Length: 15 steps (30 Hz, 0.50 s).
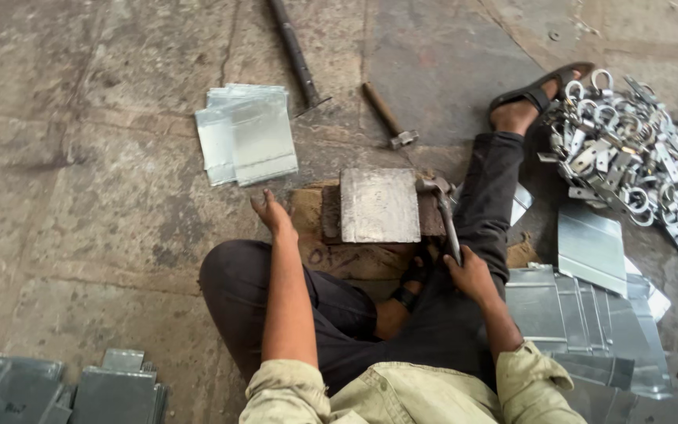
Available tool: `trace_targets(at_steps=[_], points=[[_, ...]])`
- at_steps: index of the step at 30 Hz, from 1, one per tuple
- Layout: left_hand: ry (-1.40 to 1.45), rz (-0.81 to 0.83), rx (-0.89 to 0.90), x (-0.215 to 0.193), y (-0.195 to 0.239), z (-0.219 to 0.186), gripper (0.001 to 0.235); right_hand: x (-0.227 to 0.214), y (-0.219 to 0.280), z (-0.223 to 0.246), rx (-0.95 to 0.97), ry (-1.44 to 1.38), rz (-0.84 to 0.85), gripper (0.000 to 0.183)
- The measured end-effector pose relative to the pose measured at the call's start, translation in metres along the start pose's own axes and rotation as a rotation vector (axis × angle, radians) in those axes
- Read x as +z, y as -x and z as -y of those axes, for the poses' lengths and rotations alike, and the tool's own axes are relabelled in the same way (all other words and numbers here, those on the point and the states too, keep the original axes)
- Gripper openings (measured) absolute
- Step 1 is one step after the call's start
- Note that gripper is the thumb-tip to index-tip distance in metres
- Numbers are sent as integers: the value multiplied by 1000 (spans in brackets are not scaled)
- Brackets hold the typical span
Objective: The person sits on the floor and uses a hammer to flatten and shape metal sheets against a stone block, handling several sheets individually.
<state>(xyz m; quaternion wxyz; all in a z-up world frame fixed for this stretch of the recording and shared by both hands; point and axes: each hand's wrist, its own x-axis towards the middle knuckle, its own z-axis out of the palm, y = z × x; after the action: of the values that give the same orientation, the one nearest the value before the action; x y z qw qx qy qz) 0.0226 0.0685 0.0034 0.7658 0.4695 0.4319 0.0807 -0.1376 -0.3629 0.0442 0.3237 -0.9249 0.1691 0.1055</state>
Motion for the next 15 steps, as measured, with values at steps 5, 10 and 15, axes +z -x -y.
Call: trace_targets(at_steps=[5, 10, 15], points=[[-73, 28, 112, -4, -17, 23, 56, -10, -6, -33, -264, 146, -134, 61], [-200, 118, 255, -8, -27, 42, 30, -25, 16, -13, -188, 233, -88, 50], [-485, 479, 478, -14, -1, 29, 19, -44, 33, -32, -17, -88, -316, 36]])
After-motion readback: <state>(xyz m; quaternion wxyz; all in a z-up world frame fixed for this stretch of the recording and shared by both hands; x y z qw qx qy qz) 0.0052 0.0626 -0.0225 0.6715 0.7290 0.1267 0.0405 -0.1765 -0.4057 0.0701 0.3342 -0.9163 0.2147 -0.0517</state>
